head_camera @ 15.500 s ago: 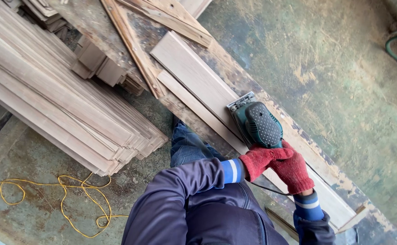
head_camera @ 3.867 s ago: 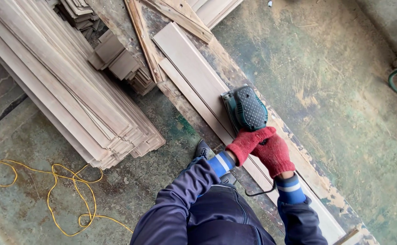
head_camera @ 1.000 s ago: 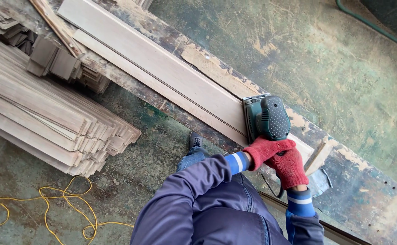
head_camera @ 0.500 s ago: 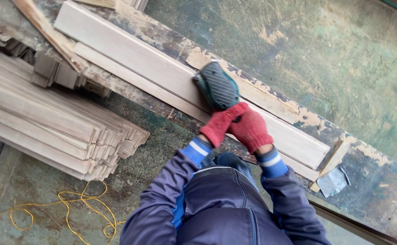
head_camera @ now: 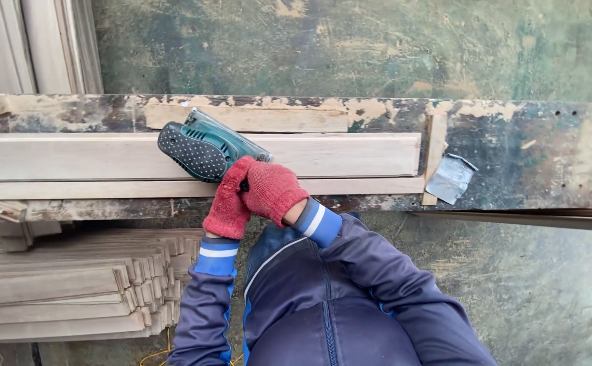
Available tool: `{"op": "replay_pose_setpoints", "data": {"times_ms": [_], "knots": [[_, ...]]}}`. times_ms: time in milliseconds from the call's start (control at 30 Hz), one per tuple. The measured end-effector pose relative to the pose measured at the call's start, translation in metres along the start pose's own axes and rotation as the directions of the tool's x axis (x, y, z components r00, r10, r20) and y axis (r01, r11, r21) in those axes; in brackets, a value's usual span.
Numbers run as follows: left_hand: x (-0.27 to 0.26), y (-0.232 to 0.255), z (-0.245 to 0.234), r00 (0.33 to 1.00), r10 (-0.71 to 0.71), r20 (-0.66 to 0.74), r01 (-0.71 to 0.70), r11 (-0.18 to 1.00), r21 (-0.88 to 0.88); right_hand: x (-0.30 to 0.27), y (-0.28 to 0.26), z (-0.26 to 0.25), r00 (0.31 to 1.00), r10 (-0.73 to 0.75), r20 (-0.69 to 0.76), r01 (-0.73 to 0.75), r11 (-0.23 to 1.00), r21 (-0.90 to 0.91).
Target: The recorder is using an orbital sander and a sanding block to smooth a wooden board on a workbench.
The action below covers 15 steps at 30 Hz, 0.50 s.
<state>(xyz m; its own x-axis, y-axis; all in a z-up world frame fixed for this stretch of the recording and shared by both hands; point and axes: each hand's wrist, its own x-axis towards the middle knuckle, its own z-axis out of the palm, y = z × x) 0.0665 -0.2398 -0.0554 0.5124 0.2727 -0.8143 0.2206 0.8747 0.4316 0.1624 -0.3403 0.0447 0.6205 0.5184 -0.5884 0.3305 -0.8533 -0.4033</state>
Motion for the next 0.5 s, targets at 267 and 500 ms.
{"op": "replay_pose_setpoints", "data": {"times_ms": [267,500], "knots": [[-0.012,-0.087,0.088,0.995,-0.072,0.073,0.072,0.997,-0.002,-0.045,0.103,-0.047,0.998,0.049,-0.045,-0.048,0.999,0.02],[-0.026,-0.181,0.173,0.969,-0.092,0.229,0.073,0.993,0.093,-0.089,0.184,-0.086,0.984,0.178,-0.006,-0.177,0.981,0.078]]}}
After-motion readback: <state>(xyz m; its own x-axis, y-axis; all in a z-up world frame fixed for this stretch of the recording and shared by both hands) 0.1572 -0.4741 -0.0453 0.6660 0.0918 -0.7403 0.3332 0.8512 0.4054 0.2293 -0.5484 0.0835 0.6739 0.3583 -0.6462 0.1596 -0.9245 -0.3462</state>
